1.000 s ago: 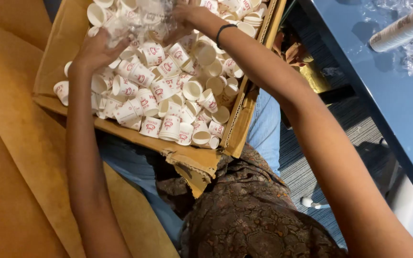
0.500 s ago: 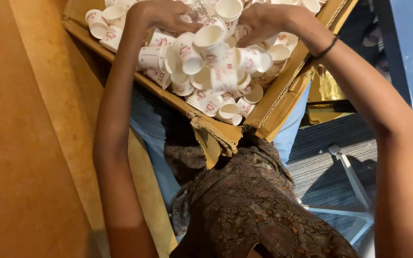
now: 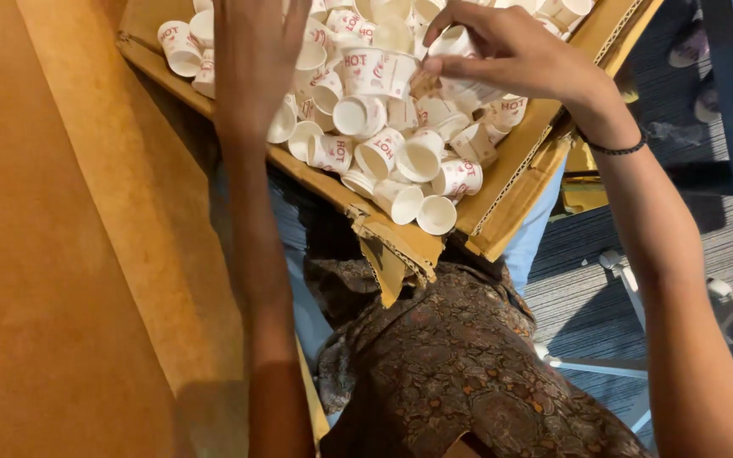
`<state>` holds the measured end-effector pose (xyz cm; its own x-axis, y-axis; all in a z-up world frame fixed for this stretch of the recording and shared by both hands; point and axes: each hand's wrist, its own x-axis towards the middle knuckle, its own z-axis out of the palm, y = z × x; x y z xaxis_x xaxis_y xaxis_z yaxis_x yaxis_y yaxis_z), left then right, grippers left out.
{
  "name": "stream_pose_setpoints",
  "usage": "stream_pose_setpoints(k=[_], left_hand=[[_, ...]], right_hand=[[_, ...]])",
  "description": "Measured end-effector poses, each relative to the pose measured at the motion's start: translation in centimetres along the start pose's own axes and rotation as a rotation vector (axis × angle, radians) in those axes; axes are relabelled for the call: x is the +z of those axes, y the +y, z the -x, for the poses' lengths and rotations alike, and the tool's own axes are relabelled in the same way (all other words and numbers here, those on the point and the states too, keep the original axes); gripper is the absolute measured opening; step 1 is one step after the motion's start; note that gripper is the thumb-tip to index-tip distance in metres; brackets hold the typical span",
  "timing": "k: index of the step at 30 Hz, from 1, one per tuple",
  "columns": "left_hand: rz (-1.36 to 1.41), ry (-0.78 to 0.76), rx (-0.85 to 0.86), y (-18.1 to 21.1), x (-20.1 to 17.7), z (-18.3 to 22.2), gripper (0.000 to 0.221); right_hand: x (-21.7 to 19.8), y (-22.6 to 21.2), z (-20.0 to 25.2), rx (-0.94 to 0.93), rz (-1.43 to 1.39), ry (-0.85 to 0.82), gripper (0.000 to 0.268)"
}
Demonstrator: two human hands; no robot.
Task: Sorting and stacking paper cups from a cardboard box.
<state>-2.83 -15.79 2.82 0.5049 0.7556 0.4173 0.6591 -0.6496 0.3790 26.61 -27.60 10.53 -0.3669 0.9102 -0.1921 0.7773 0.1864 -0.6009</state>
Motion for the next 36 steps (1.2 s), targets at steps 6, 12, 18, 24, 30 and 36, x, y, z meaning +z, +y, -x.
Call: stream_pose_setpoints(k=[6,12,18,24,30,36], left_hand=[[0.332,0.032,-0.033,11.4,-2.8,4.8,0.038],[0.517,0.019,0.206,11.5,-1.9,5.0,0.069],[0.551,0.086,0.063,8.7,-1.0,6.7,0.067],[0.593,-0.07,0.002,8.4,-3.5,6.3,0.06],[0.876,-0.064,-0.094,8.8,-4.3,6.4,0.054],[1.419,-0.178,-0.319,7.5,-2.9,5.7,0.055]], right_hand=[[1.2,-0.7,1.2,-0.195,-0.521,0.153,0.043],[2.1,-1.7,1.5,-0.462,-0.552,0.199,0.051],[3.1,-1.6,1.0,-0.265,-0.134,0.123,0.023],[4.7,-1.1,0.6,-0.517,0.208,-0.094,0.07],[2.3,-2.1,1.6,-0.25,0.08,0.152,0.071],[3.8,-3.3,0.6,-0.509,-0.15,0.409,0.062]])
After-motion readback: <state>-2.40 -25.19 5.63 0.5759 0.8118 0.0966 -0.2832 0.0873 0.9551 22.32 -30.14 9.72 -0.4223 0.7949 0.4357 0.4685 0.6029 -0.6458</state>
